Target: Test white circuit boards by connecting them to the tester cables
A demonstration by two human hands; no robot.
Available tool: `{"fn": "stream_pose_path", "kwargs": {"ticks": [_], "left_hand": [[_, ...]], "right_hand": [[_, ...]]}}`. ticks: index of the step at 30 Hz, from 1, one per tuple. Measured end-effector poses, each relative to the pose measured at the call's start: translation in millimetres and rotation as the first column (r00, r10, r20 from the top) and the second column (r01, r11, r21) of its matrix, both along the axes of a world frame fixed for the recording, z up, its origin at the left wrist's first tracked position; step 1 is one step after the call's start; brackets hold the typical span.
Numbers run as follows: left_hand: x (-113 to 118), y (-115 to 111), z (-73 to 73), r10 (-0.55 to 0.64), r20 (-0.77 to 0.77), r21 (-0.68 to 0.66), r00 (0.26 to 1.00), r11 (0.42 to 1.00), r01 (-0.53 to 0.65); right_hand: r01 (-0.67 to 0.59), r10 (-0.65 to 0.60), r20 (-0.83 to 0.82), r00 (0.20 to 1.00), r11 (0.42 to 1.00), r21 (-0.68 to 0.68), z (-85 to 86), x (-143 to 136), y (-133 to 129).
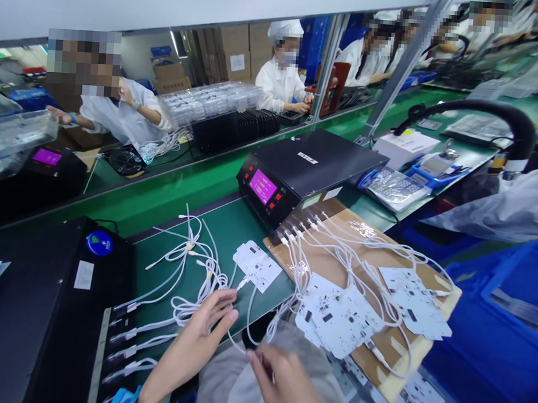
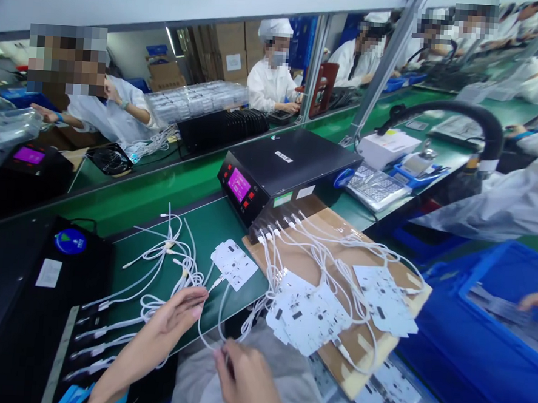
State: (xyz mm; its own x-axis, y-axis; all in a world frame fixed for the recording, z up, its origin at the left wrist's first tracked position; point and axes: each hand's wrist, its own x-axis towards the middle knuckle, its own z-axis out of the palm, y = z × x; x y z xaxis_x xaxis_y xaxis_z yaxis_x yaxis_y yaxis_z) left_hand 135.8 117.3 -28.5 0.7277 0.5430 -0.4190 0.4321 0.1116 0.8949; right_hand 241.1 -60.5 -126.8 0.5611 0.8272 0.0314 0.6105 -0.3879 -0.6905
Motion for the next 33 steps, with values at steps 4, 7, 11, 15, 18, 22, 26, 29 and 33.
{"fn": "stream_pose_path", "kwargs": {"ticks": [4, 7, 11, 15, 18, 22, 26, 29, 33], "left_hand": [[7.7, -5.4, -5.9, -0.033, 0.026, 0.033, 0.999, 0.999, 0.032], [8.8, -7.2, -7.5, -0.038, 0.035, 0.042, 0.999, 0.998, 0.037], [5.6, -6.3, -11.6, -0.031, 0.036, 0.035, 0.999, 0.999, 0.030], [3.0, -3.3, -20.4, -0.010, 0.068, 0.030, 0.998, 1.000, 0.008], [2.7, -0.3, -26.4, 0.023, 0.108, 0.017, 0.994, 1.000, -0.026], [5.8, 2.3, -30.3, 0.084, 0.149, 0.009, 0.985, 0.996, -0.086], [13.1, 2.6, -35.9, 0.237, 0.224, -0.016, 0.945, 0.971, -0.240], [18.3, 4.1, -40.9, 0.291, 0.273, -0.024, 0.917, 0.955, -0.296], [23.6, 8.1, -36.3, 0.306, 0.285, -0.040, 0.908, 0.950, -0.308]], "right_hand": [[0.134, -0.127, 0.086, 0.988, 0.987, -0.084, 83.4, 37.4, 62.7], [0.283, -0.256, 0.131, 0.958, 0.920, -0.269, 99.1, 63.2, 99.5], [0.340, -0.304, 0.157, 0.940, 0.875, -0.344, 87.6, 75.9, 125.7], [0.350, -0.319, 0.144, 0.937, 0.871, -0.343, 77.2, 82.0, 141.4], [0.372, -0.336, 0.164, 0.928, 0.871, -0.322, 76.3, 83.8, 145.5], [0.382, -0.354, 0.151, 0.923, 0.884, -0.269, 88.1, 77.4, 137.8], [0.392, -0.372, 0.133, 0.919, 0.901, -0.187, 107.9, 68.1, 127.4], [0.402, -0.398, 0.114, 0.910, 0.915, -0.017, 118.8, 62.4, 121.1], [0.382, -0.418, 0.075, 0.905, 0.878, 0.288, 128.6, 55.0, 109.9]]}}
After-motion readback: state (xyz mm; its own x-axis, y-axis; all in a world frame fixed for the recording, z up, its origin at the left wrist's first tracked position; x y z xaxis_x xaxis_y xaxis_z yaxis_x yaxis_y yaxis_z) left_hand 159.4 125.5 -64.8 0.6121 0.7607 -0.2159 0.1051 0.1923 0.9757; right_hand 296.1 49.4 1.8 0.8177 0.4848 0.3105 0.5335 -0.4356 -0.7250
